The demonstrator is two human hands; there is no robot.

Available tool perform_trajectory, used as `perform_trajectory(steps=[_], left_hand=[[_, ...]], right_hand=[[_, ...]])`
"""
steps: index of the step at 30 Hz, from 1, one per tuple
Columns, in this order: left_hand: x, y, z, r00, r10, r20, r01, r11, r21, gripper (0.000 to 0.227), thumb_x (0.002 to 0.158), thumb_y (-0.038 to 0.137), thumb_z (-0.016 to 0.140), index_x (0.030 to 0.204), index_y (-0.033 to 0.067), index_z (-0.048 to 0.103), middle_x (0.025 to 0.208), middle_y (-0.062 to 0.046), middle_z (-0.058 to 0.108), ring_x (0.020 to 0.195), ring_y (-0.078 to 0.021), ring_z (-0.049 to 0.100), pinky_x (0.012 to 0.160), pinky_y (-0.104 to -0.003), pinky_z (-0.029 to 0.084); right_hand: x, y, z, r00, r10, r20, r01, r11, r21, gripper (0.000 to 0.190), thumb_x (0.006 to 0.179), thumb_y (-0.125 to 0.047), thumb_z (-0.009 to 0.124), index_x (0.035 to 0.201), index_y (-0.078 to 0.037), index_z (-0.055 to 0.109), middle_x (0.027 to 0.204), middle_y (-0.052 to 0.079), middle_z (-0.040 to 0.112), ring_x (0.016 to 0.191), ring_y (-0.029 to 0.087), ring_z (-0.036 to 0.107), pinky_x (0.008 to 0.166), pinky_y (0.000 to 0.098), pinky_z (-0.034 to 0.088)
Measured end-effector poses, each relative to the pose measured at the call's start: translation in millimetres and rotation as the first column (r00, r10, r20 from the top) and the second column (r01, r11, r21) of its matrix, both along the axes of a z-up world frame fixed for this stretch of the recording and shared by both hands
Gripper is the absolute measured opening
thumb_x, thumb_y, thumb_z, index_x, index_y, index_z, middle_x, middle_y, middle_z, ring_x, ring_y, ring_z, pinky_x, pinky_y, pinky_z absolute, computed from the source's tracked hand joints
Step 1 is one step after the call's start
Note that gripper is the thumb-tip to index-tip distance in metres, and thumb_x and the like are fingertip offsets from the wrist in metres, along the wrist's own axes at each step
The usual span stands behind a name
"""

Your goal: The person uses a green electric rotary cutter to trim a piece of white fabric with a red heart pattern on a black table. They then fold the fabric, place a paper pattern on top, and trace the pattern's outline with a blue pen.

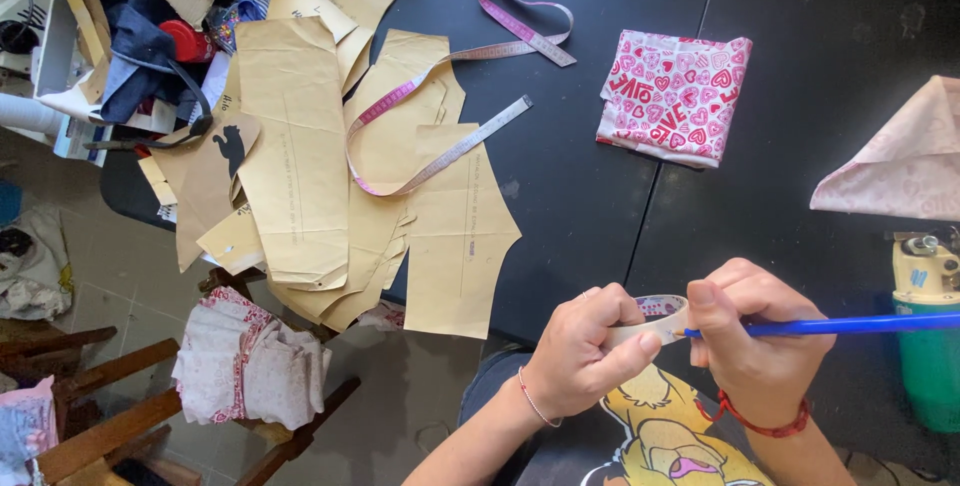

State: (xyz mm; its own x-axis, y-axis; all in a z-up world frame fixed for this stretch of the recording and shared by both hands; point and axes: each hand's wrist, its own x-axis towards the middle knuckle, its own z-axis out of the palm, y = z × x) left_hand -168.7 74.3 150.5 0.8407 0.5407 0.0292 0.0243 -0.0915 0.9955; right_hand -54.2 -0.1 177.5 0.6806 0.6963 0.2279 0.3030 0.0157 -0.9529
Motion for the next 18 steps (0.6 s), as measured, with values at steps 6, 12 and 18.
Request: perform_trajectory(steps=[6, 12, 18], left_hand=[[-1, 0, -2, 0.998, -0.03, 0.047, 0.026, 0.997, 0.079, 0.023, 0.086, 0.027, 0.045, 0.073, 0.0086, 0.041, 0.063, -0.002, 0.039, 0.054, -0.0189, 0.035, 0.056, -0.03, 0.031], [0, -3, -2, 1.0, 0.02, 0.002, -0.02, 1.0, 0.012, 0.023, 0.084, 0.028, 0.047, 0.072, 0.0092, 0.042, 0.062, -0.001, 0.041, 0.054, -0.0154, 0.034, 0.053, -0.028, 0.031], [2, 6, 0, 0.994, 0.106, -0.018, -0.102, 0.983, 0.15, 0.028, 0.087, 0.031, 0.036, 0.073, 0.008, 0.041, 0.057, -0.003, 0.045, 0.048, -0.0183, 0.038, 0.057, -0.032, 0.032]], right_hand=[[-2, 3, 2, 0.999, -0.037, 0.023, 0.037, 0.999, 0.004, 0.029, 0.082, -0.001, 0.048, 0.055, -0.009, 0.04, 0.041, 0.002, 0.042, 0.044, 0.012, 0.039, 0.047, 0.0233, 0.034], [-3, 1, -3, 0.94, 0.007, -0.34, 0.086, 0.962, 0.259, 0.02, 0.084, -0.016, 0.049, 0.068, -0.012, 0.039, 0.056, 0.007, 0.039, 0.032, 0.007, 0.032, 0.032, 0.0158, 0.032], [10, 3, 12, 0.996, 0.074, 0.042, -0.069, 0.99, -0.121, 0.024, 0.087, -0.016, 0.04, 0.087, 0.003, 0.055, 0.099, 0.02, 0.059, 0.089, 0.024, 0.062, 0.082, 0.0284, 0.048]])
